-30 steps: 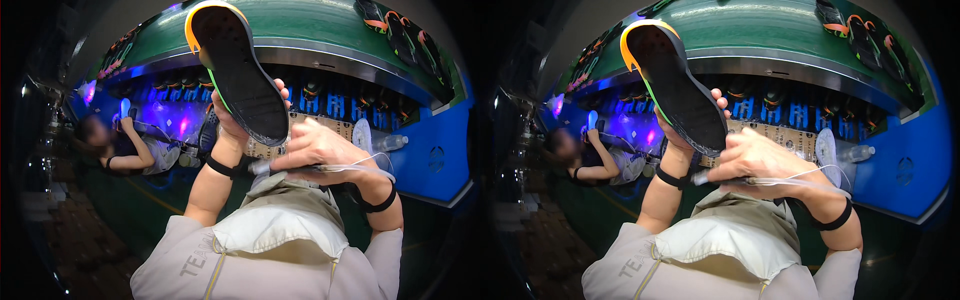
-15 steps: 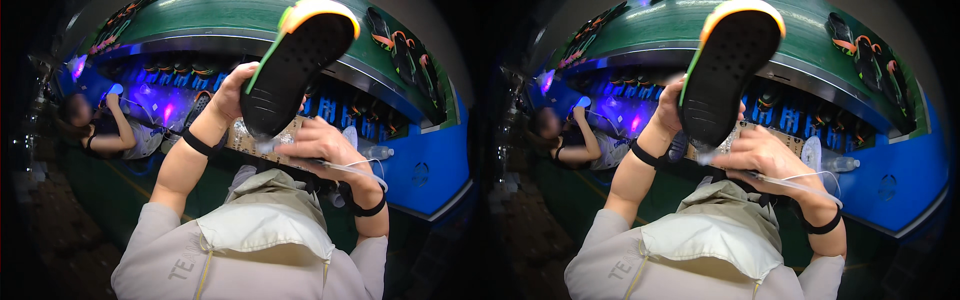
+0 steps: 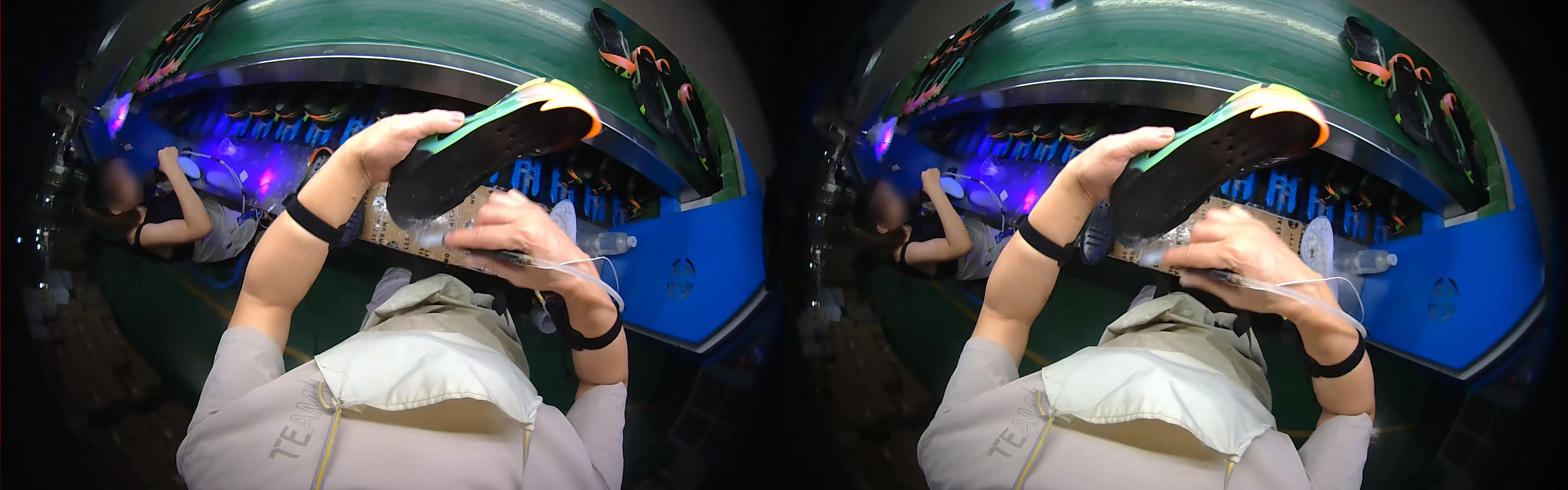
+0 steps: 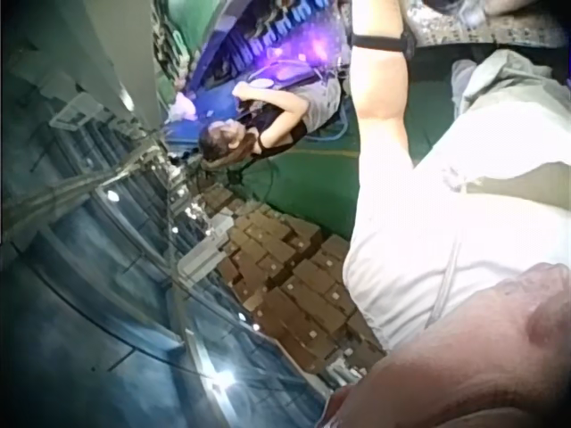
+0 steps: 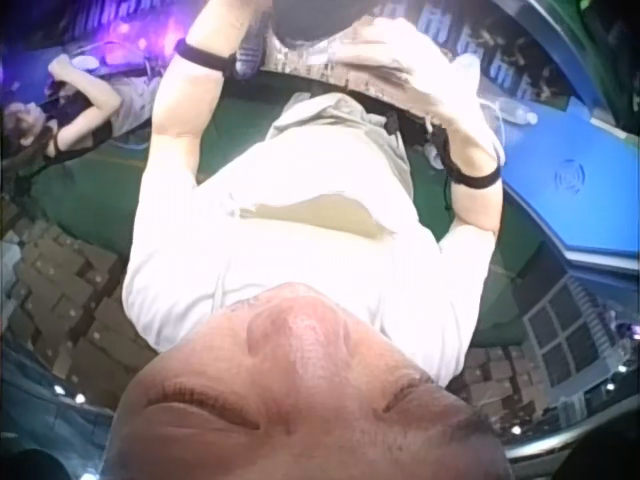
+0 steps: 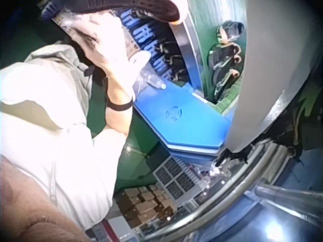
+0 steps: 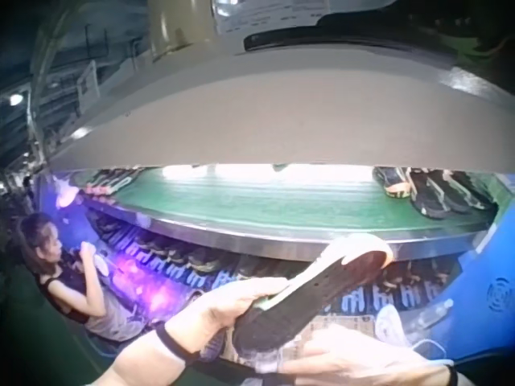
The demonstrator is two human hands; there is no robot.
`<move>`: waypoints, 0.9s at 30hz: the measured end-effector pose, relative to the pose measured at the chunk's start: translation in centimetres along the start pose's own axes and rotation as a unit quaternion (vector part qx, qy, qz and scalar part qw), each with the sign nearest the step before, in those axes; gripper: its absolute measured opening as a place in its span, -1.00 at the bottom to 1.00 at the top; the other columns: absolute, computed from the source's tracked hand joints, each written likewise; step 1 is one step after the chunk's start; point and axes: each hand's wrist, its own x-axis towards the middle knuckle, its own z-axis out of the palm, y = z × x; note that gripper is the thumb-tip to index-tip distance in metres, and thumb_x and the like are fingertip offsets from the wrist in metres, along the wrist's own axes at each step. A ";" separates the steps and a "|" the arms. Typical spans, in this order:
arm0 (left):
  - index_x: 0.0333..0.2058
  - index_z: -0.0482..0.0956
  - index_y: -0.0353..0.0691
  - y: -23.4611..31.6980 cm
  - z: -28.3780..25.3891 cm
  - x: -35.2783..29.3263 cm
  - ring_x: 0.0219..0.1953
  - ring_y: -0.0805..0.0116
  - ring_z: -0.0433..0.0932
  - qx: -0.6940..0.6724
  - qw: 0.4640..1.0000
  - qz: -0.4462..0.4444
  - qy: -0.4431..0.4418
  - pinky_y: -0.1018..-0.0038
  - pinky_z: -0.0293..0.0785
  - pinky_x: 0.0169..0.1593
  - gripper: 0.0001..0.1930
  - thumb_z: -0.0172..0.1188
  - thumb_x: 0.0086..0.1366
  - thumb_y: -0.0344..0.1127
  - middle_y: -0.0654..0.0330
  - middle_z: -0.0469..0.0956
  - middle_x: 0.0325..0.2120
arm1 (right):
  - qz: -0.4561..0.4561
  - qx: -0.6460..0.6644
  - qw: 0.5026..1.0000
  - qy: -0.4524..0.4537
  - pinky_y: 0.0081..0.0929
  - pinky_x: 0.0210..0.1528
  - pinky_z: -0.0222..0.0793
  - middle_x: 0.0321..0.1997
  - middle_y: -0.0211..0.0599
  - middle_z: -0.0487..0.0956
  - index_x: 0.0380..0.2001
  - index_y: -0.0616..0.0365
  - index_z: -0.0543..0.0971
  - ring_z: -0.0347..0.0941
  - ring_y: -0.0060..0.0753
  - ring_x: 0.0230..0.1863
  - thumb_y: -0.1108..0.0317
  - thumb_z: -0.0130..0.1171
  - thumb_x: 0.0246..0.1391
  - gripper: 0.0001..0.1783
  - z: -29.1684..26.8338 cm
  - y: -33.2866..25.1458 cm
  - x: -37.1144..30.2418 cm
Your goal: Applying adhesive to shoe outsoles at a manufacturing station.
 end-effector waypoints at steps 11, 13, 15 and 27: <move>0.41 0.27 -0.37 -11.8 -0.4 -4.2 0.17 -0.15 0.61 -0.213 0.976 -0.040 -0.030 -0.06 0.55 0.25 -0.29 -0.25 0.52 0.07 -0.23 0.49 0.25 | 0.252 0.079 0.922 0.284 -0.49 -0.28 0.38 -0.37 -0.29 0.62 -0.08 0.22 0.74 0.49 -0.43 -0.37 0.46 0.38 0.12 -0.73 -1.0 3.0 -4.6; 0.42 0.24 -0.37 -12.1 -0.3 -4.1 0.18 -0.19 0.59 -0.207 0.977 -0.022 -0.036 -0.11 0.54 0.25 -0.26 -0.25 0.51 0.10 -0.23 0.48 0.25 | 0.212 0.073 0.922 0.317 -0.50 -0.31 0.35 -0.37 -0.26 0.61 -0.05 0.29 0.72 0.45 -0.45 -0.39 0.52 0.37 0.08 -0.68 -1.8 1.4 -6.6; 0.42 0.25 -0.37 -9.3 1.6 -3.1 0.17 -0.20 0.59 -0.193 0.980 0.003 -0.053 -0.13 0.54 0.25 -0.26 -0.26 0.51 0.10 -0.24 0.48 0.24 | 0.187 0.063 0.877 0.438 -0.54 -0.21 0.32 -0.32 -0.20 0.62 -0.05 0.43 0.69 0.44 -0.46 -0.31 0.41 0.32 0.12 -0.64 -1.5 0.4 -9.3; 0.30 0.31 -0.47 -5.2 7.1 13.8 -0.03 -0.17 0.71 -0.101 0.994 0.031 -0.009 -0.02 0.66 0.04 -0.32 -0.18 0.61 0.12 -0.27 0.64 0.00 | 0.239 0.158 0.782 0.554 -0.47 0.10 0.45 0.03 -0.12 0.56 0.09 0.56 0.56 0.53 -0.36 -0.02 0.38 0.21 0.31 -0.57 2.3 -0.2 -16.2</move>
